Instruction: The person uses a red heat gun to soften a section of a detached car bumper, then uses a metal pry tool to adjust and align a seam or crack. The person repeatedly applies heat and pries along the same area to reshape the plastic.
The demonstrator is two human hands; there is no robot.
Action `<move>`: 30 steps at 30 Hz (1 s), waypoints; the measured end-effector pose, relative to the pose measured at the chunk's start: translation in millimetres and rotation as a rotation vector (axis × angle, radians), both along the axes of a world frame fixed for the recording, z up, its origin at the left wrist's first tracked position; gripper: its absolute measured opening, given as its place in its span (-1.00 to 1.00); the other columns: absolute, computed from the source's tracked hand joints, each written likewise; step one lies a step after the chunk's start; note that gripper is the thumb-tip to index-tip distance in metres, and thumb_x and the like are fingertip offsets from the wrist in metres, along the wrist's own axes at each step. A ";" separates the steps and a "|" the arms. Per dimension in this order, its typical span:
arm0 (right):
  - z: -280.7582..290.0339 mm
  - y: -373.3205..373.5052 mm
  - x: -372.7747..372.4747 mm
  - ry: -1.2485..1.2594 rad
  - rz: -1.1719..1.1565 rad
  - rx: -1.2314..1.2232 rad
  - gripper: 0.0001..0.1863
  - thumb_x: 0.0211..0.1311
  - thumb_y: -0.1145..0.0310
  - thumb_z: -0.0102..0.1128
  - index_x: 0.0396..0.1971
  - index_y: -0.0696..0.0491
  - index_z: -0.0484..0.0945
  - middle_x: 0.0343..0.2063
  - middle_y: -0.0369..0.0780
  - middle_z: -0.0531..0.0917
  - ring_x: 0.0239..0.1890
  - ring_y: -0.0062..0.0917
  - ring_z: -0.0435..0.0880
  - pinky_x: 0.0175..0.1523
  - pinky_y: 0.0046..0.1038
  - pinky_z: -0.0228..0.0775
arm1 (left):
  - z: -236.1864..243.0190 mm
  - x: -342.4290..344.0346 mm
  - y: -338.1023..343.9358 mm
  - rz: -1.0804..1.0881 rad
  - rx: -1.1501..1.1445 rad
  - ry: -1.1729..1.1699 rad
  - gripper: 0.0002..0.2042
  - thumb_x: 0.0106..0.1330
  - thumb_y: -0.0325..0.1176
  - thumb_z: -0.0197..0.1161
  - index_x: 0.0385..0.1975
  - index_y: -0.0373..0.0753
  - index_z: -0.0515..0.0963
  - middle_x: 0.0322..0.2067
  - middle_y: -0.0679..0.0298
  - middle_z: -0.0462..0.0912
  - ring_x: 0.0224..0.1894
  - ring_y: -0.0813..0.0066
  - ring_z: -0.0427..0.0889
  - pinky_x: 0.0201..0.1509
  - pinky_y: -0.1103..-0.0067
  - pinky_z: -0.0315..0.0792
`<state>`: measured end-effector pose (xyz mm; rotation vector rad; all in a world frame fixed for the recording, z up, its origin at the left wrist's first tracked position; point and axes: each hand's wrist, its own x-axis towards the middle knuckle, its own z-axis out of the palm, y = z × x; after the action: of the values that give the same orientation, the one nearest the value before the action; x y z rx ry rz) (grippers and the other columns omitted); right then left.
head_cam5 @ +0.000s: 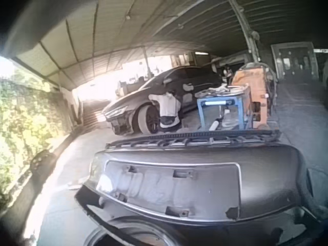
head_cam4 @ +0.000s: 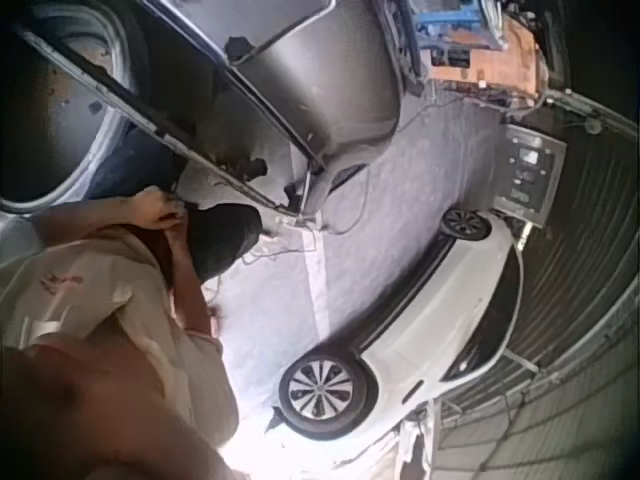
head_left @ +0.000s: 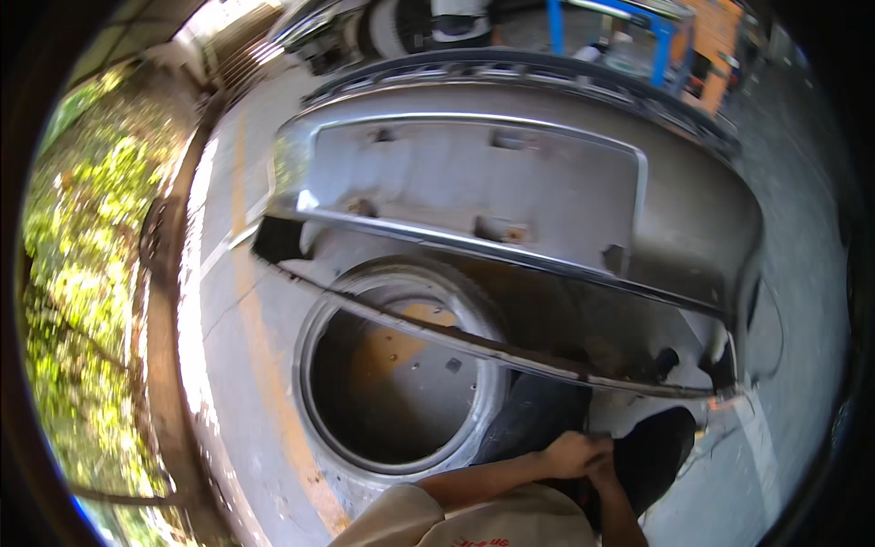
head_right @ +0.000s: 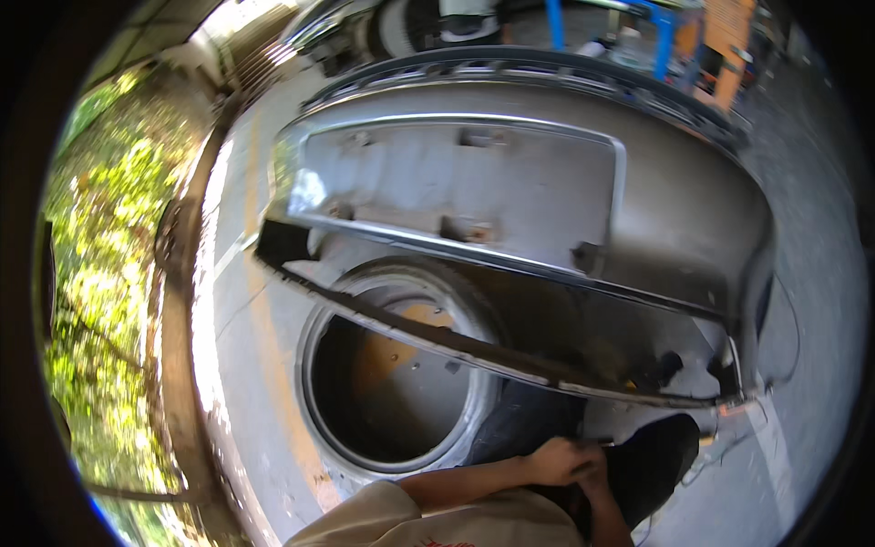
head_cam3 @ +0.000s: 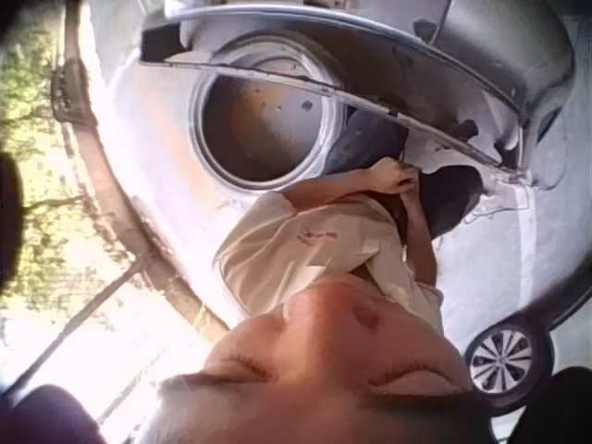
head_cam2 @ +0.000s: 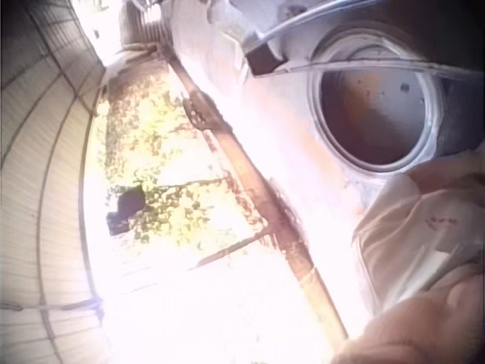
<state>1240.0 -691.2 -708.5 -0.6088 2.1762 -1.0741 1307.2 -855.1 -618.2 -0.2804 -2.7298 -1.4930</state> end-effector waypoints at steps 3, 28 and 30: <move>-40.7 4.1 1.7 0.057 0.066 -0.044 -0.69 0.20 0.31 0.30 -0.10 0.13 0.59 -0.12 -0.04 0.71 -0.05 -0.24 0.71 -0.01 -0.29 0.52 | -55.2 -7.9 5.7 0.195 -0.081 -0.034 -0.75 0.29 -0.23 0.26 -0.11 -0.17 0.53 -0.38 0.01 0.69 -0.45 -0.01 0.70 -0.38 0.18 0.57; 55.3 -13.9 24.0 -0.018 -0.040 0.158 -0.61 0.36 0.20 0.16 -0.06 0.25 0.47 -0.23 0.07 0.70 -0.23 -0.03 0.74 -0.08 -0.09 0.62 | 199.4 -107.0 32.8 0.318 -0.717 0.665 -0.75 0.12 -0.34 0.51 -0.23 -0.14 0.62 -0.27 0.24 0.65 -0.25 0.16 0.56 -0.11 0.36 0.37; 57.1 -10.6 23.8 -0.030 -0.019 0.151 -0.60 0.36 0.19 0.17 -0.06 0.25 0.46 -0.21 0.05 0.70 -0.23 -0.06 0.75 -0.09 -0.11 0.63 | 200.3 -132.3 42.3 0.227 -0.817 0.598 -0.74 0.12 -0.32 0.51 -0.21 -0.13 0.64 -0.26 0.26 0.67 -0.23 0.18 0.59 -0.10 0.35 0.37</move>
<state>1263.8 -701.7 -651.4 -0.5014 2.2164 -0.9124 1174.9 -812.7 -417.9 -0.3316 -2.5615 -0.1270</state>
